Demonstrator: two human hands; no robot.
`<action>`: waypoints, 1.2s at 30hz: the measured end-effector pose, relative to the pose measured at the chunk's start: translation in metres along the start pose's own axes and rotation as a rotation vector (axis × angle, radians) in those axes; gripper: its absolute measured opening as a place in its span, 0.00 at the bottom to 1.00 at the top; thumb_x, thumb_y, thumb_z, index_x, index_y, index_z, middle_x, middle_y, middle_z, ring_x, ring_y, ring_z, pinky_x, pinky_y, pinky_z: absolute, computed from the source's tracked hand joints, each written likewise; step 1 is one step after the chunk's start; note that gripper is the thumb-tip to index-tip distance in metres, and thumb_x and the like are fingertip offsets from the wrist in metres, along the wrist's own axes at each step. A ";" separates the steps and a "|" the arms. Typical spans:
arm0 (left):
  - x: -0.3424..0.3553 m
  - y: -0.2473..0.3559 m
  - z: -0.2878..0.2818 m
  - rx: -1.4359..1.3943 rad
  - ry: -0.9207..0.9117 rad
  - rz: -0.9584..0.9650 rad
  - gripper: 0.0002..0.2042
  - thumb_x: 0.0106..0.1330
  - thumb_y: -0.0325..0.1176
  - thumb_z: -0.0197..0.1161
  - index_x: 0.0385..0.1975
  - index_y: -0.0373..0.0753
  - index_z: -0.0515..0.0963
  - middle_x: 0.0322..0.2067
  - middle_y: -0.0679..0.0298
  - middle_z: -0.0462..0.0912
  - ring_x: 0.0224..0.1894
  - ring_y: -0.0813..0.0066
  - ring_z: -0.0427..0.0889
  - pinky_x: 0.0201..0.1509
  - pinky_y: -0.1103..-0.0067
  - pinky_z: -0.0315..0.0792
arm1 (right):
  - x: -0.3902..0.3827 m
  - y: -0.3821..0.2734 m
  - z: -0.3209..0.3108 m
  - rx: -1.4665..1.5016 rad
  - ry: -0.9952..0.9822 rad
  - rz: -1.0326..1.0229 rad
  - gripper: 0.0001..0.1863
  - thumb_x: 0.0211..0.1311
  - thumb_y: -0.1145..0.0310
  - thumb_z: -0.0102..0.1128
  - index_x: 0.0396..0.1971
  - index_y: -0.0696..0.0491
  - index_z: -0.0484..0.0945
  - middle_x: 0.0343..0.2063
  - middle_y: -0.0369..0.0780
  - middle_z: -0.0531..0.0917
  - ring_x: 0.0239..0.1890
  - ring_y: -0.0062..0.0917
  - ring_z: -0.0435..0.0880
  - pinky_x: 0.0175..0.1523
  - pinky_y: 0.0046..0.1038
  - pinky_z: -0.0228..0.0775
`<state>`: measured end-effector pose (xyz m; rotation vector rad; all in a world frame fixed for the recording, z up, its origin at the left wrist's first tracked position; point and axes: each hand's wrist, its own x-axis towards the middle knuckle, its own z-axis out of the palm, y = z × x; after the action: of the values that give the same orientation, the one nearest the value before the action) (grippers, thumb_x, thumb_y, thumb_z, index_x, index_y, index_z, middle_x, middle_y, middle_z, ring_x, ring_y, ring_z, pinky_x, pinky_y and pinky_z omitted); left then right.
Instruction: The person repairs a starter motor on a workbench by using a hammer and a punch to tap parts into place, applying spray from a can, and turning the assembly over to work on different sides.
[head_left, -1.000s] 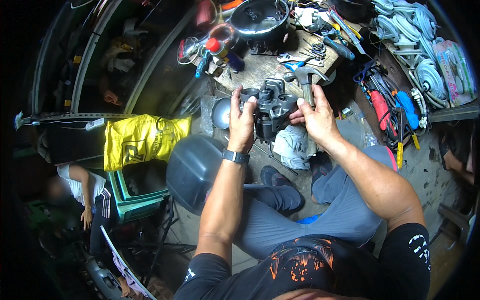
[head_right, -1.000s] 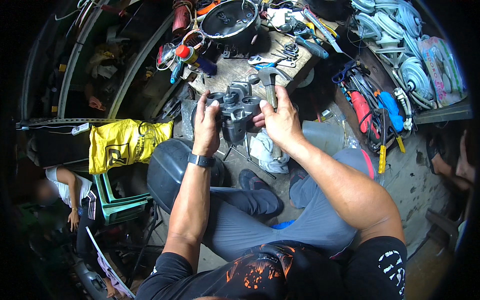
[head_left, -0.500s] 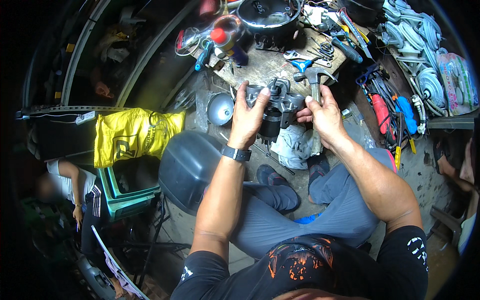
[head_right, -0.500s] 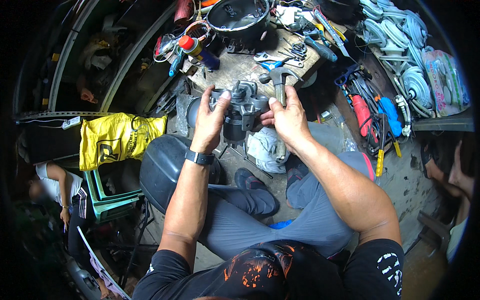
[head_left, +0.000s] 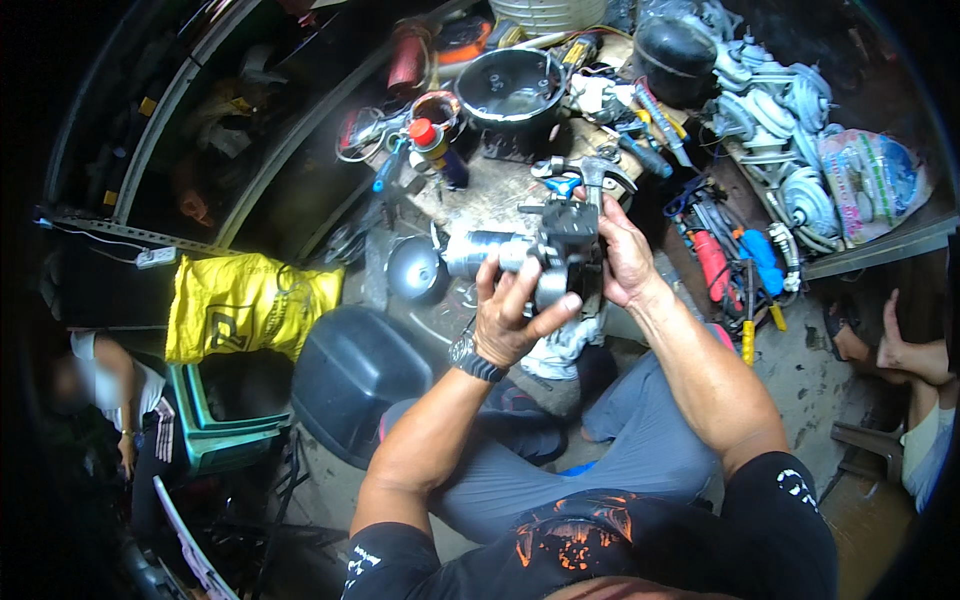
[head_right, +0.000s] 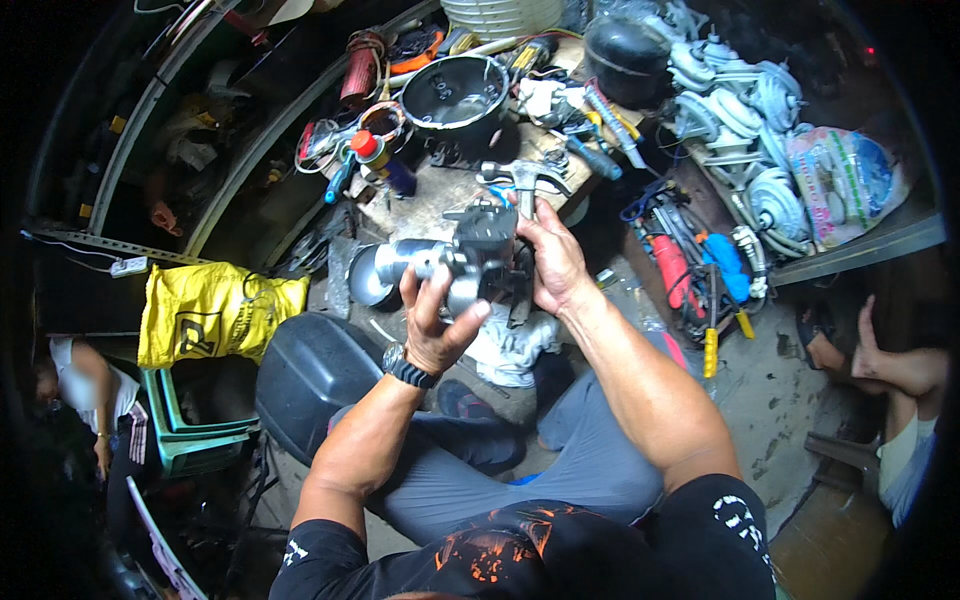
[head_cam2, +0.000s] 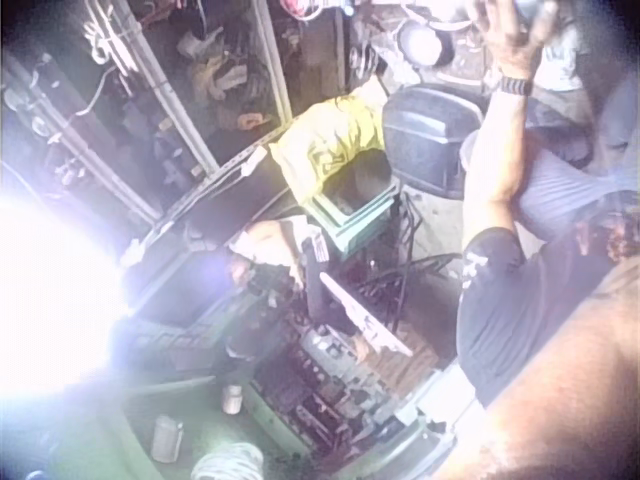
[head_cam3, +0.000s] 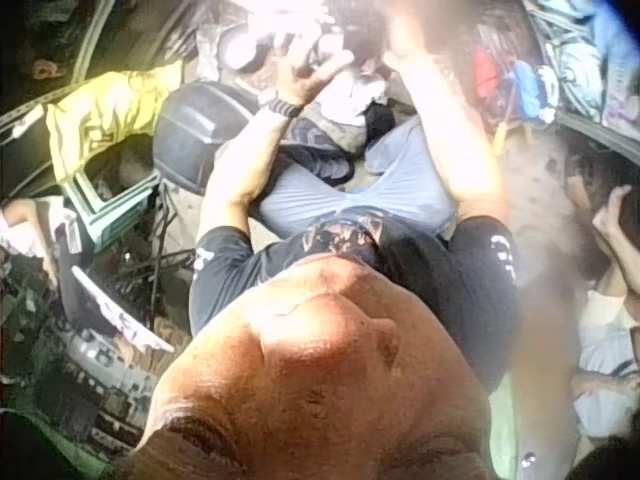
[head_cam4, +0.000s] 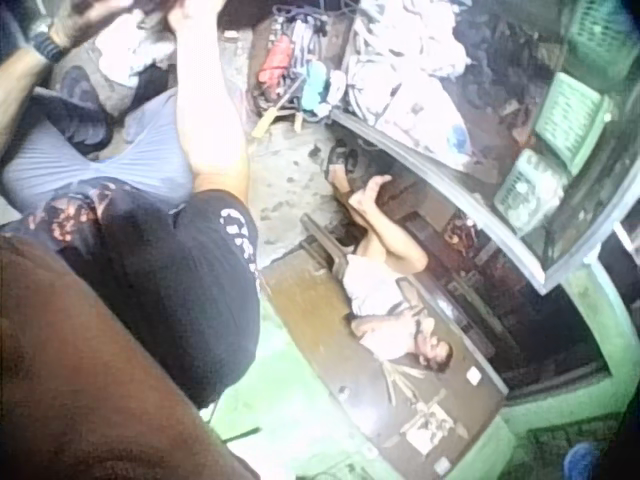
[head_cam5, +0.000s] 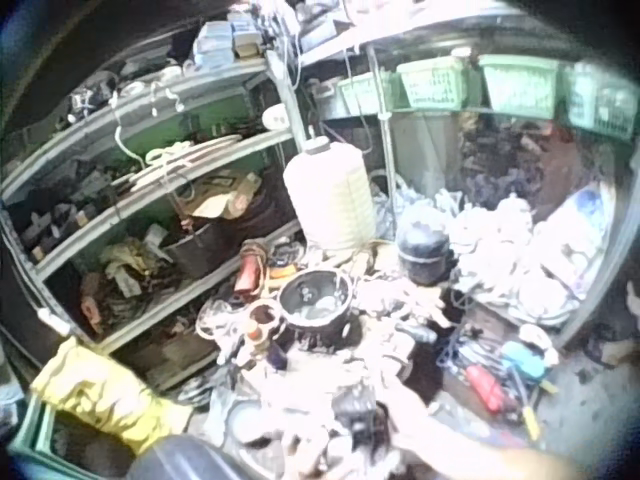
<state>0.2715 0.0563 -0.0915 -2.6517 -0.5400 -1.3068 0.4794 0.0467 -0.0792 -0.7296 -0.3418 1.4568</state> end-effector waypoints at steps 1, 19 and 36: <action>0.003 0.005 0.003 0.071 0.028 0.077 0.31 0.63 0.41 0.72 0.64 0.78 0.70 0.61 0.60 0.68 0.62 0.58 0.79 0.74 0.52 0.57 | 0.000 -0.007 -0.004 0.019 -0.065 0.032 0.21 0.76 0.69 0.54 0.65 0.50 0.68 0.49 0.42 0.84 0.55 0.37 0.86 0.58 0.38 0.81; 0.013 0.029 0.009 0.257 0.046 0.183 0.27 0.67 0.57 0.65 0.66 0.88 0.66 0.64 0.66 0.63 0.64 0.61 0.78 0.75 0.54 0.49 | -0.010 -0.021 -0.002 -0.033 -0.208 -0.016 0.21 0.81 0.62 0.48 0.68 0.48 0.65 0.51 0.49 0.84 0.50 0.41 0.88 0.53 0.41 0.84; -0.004 0.009 0.017 -0.025 0.066 -0.018 0.32 0.55 0.26 0.75 0.57 0.66 0.74 0.61 0.64 0.66 0.58 0.60 0.78 0.72 0.53 0.58 | 0.011 -0.005 -0.021 -0.263 -0.078 -0.034 0.22 0.76 0.67 0.53 0.67 0.50 0.65 0.47 0.48 0.86 0.46 0.34 0.89 0.51 0.33 0.84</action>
<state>0.2852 0.0517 -0.1051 -2.6187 -0.5440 -1.4091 0.4971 0.0528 -0.0943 -0.8740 -0.6114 1.4259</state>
